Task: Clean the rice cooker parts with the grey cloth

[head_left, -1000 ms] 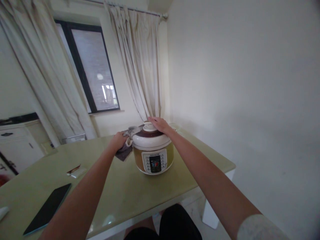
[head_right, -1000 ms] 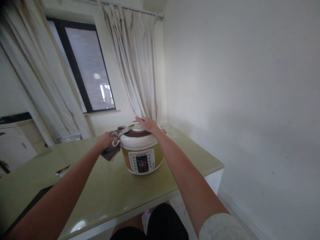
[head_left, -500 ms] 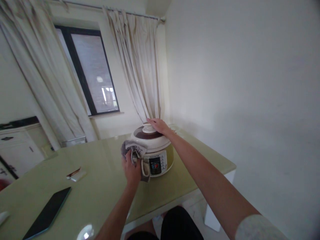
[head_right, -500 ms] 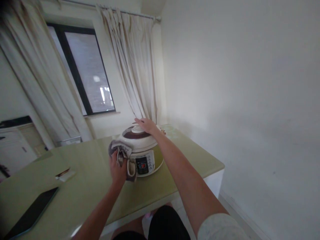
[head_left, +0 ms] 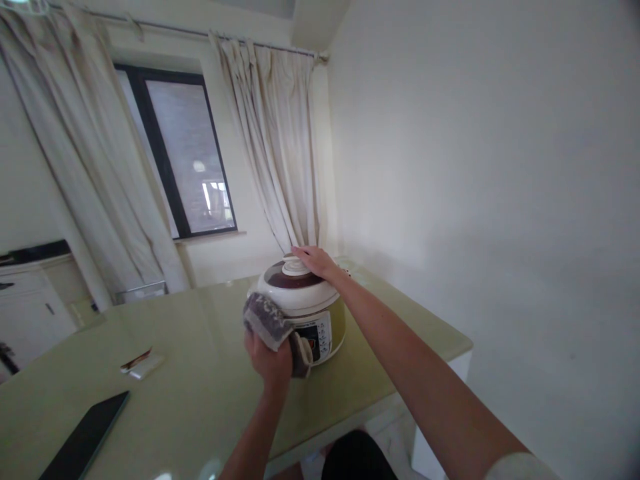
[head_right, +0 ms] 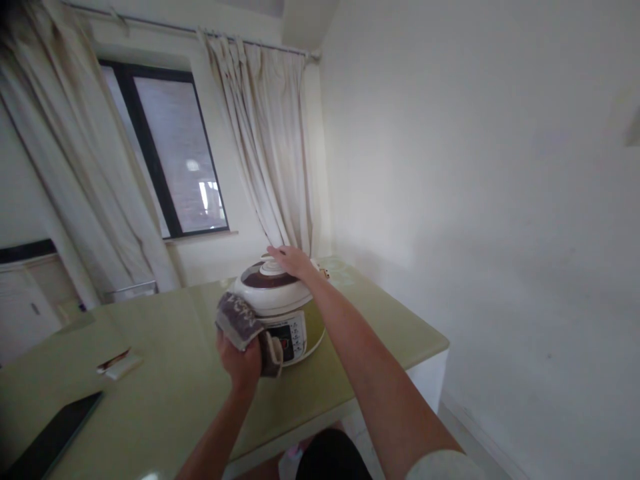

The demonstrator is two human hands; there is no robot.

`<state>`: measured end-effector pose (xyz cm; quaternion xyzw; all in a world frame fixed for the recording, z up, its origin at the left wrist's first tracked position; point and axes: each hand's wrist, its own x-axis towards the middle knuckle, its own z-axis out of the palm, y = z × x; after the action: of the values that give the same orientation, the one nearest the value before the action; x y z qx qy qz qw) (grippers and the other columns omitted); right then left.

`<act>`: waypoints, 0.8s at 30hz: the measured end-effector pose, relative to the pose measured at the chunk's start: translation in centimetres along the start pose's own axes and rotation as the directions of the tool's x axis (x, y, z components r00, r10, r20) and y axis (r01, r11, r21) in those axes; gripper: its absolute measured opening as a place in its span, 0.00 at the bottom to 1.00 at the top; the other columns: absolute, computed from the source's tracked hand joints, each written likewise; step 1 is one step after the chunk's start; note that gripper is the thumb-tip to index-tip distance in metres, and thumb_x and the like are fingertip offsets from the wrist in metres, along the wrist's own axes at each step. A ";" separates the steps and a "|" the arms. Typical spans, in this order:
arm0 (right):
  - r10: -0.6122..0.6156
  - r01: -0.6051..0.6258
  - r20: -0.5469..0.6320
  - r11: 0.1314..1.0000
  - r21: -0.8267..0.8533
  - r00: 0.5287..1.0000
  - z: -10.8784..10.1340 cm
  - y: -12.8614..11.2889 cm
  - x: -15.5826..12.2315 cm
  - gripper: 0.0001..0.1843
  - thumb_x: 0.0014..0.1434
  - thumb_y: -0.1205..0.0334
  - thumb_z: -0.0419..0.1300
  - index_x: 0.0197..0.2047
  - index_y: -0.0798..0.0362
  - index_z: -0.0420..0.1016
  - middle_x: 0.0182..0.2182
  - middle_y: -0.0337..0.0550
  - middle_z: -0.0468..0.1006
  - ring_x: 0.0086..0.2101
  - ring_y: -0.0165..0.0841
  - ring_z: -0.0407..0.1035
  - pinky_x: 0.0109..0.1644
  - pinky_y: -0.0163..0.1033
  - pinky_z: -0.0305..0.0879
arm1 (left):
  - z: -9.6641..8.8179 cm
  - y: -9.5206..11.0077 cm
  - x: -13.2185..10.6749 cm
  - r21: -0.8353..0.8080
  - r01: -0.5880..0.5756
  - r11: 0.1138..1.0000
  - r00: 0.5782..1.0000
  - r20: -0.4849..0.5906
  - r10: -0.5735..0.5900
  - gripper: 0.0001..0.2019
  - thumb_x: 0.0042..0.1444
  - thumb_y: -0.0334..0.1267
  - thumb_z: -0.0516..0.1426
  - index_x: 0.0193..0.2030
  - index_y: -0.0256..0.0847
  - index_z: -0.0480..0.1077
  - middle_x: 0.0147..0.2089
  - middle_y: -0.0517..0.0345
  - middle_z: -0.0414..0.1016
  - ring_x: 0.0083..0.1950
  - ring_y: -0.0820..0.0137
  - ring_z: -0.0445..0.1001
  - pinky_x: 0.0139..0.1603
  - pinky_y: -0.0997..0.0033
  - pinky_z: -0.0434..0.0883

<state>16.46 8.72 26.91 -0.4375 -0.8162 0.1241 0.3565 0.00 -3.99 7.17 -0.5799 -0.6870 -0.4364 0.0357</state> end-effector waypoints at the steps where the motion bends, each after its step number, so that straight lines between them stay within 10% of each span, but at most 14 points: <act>1: -0.002 0.002 -0.001 1.000 0.002 1.000 0.0 0.0 0.0 0.32 0.74 0.36 0.46 0.55 0.46 0.84 0.56 0.44 0.83 0.57 0.42 0.75 0.59 0.39 0.66 | -0.7 1.2 0.0 0.002 0.026 1.000 0.992 -0.126 -0.025 0.32 0.65 0.48 0.52 0.73 0.39 0.63 0.68 0.35 0.67 0.71 0.40 0.64 0.68 0.37 0.67; 5: -0.005 0.005 0.013 1.000 -0.004 1.000 0.0 -0.1 0.1 0.33 0.75 0.37 0.45 0.56 0.48 0.84 0.57 0.45 0.83 0.58 0.42 0.74 0.60 0.39 0.65 | -4.8 5.3 2.5 0.043 -0.092 0.995 0.977 -0.190 0.098 0.27 0.64 0.47 0.56 0.68 0.46 0.70 0.68 0.41 0.66 0.71 0.42 0.61 0.68 0.43 0.66; 10: 0.007 -0.005 0.038 0.999 -0.042 0.999 0.1 0.1 0.5 0.32 0.78 0.42 0.41 0.58 0.49 0.82 0.60 0.46 0.81 0.61 0.41 0.72 0.64 0.40 0.63 | -9.3 9.1 8.3 0.231 -0.347 0.909 0.937 0.056 0.344 0.16 0.64 0.47 0.57 0.54 0.49 0.79 0.55 0.47 0.77 0.61 0.48 0.69 0.57 0.52 0.72; 16: -0.036 0.036 0.055 0.999 0.008 0.998 0.1 0.7 0.7 0.31 0.79 0.48 0.40 0.56 0.51 0.82 0.56 0.46 0.83 0.58 0.38 0.74 0.64 0.39 0.63 | -9.5 13.5 10.5 0.246 -0.655 0.715 0.750 0.323 0.577 0.14 0.59 0.47 0.61 0.49 0.46 0.79 0.54 0.46 0.79 0.60 0.48 0.70 0.58 0.50 0.71; 24: -0.054 0.051 0.033 0.996 0.067 0.998 0.3 1.3 0.7 0.30 0.78 0.45 0.41 0.59 0.48 0.81 0.59 0.46 0.81 0.61 0.38 0.72 0.67 0.42 0.61 | -9.5 9.1 10.9 -0.052 -0.575 0.817 0.803 0.155 0.575 0.15 0.58 0.40 0.57 0.50 0.47 0.79 0.52 0.53 0.81 0.56 0.57 0.74 0.61 0.58 0.69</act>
<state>16.77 10.06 26.37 -0.4017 -0.8289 0.1489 0.3596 -0.36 -2.23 24.16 -0.7945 -0.4792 -0.3567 0.1091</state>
